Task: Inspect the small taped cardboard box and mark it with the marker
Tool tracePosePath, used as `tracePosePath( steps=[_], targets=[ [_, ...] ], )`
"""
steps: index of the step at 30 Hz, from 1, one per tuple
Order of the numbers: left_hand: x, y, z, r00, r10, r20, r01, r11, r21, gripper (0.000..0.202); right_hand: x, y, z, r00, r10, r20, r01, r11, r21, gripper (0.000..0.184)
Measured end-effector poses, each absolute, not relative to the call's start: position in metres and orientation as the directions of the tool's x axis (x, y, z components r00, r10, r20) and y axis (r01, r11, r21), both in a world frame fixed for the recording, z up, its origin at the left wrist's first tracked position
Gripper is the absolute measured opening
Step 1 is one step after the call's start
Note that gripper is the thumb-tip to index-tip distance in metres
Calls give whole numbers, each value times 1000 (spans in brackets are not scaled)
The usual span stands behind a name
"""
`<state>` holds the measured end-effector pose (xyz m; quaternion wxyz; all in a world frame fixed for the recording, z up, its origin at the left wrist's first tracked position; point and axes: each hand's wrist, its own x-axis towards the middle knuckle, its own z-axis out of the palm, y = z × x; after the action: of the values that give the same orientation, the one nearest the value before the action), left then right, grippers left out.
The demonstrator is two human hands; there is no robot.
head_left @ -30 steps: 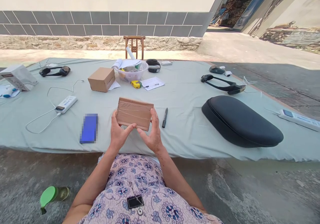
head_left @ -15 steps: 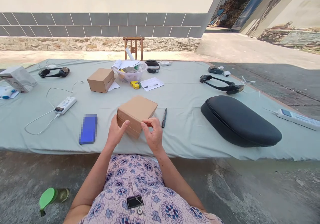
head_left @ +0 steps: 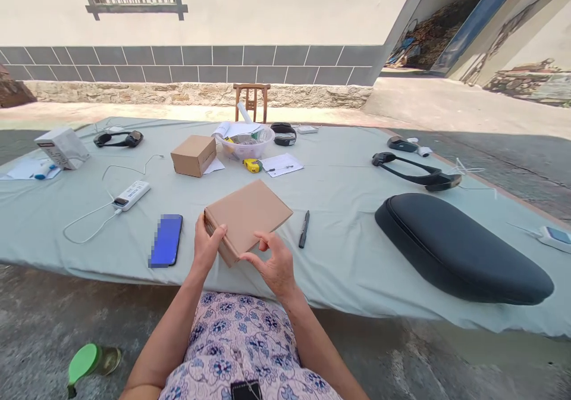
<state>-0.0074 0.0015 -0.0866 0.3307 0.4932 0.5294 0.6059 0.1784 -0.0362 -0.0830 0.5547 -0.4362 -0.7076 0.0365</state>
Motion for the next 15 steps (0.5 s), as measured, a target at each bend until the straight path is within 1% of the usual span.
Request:
tracePosePath(
  steps=[2, 4, 6, 7, 9, 11, 13, 15],
  targets=[
    [-12, -2, -78, -248, 932, 263, 86, -249, 965, 59, 197, -31, -82, 125, 651, 749, 607, 546, -577, 54],
    [-17, -6, -69, -192, 941, 280, 37, -278, 960, 60, 218, -27, -83, 286, 633, 720, 612, 457, -645, 65],
    [-20, -9, -62, -135, 946, 296, -32, -302, 953, 61, 236, -23, -84, 432, 613, 661, 581, 371, -724, 72],
    [-21, -11, -59, -103, 951, 292, -79, -300, 951, 60, 243, -22, -85, 466, 634, 618, 533, 356, -768, 71],
    [-19, -12, -54, -35, 967, 251, -200, -253, 947, 61, 250, -21, -89, 443, 717, 538, 395, 382, -835, 68],
    [-16, -12, -51, 23, 986, 164, -333, -147, 931, 63, 248, -20, -93, 360, 794, 491, 247, 427, -870, 65],
    [-13, -11, -50, 45, 997, 66, -455, -38, 889, 64, 243, -21, -96, 312, 826, 470, 167, 439, -883, 63],
    [-11, -10, -52, 41, 998, -41, -547, 57, 835, 61, 237, -23, -97, 316, 831, 458, 133, 439, -889, 60]
  ],
)
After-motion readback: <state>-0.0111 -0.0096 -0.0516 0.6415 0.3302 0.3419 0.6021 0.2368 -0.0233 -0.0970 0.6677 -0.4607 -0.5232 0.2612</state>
